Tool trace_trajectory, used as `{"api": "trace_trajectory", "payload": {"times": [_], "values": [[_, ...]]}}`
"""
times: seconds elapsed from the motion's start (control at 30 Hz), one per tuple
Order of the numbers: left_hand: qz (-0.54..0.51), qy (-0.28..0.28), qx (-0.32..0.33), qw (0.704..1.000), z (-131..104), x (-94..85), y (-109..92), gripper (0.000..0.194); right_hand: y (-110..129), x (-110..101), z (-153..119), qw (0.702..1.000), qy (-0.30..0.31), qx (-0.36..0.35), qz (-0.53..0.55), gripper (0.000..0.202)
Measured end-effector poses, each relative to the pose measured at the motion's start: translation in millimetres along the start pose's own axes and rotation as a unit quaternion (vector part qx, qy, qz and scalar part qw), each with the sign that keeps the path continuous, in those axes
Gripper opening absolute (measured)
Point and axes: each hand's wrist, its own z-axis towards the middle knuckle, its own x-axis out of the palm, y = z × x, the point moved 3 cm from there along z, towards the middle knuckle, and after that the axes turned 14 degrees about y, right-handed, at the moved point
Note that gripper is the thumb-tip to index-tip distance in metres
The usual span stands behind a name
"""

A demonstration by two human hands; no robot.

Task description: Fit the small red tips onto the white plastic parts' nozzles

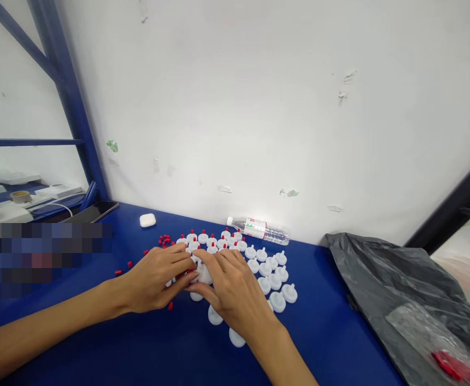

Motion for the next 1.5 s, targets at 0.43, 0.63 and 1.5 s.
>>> {"api": "trace_trajectory", "payload": {"times": [0.43, 0.63, 1.5], "values": [[-0.298, -0.023, -0.137, 0.944, 2.3, 2.3, -2.2, 0.043, -0.3, -3.3, 3.5, 0.994, -0.018, 0.016, -0.105, 0.034], [-0.438, -0.035, -0.191, 0.878, 3.8, 1.5, 23.4, 0.042, -27.1, -17.4, -11.7, 0.988, -0.063, 0.062, -0.125, 0.044], [-0.057, 0.077, -0.343, 0.934, -11.3, 2.9, 106.9, 0.021, -29.6, 0.6, -14.2, 0.979, 0.125, 0.111, 0.118, 0.011]]}}
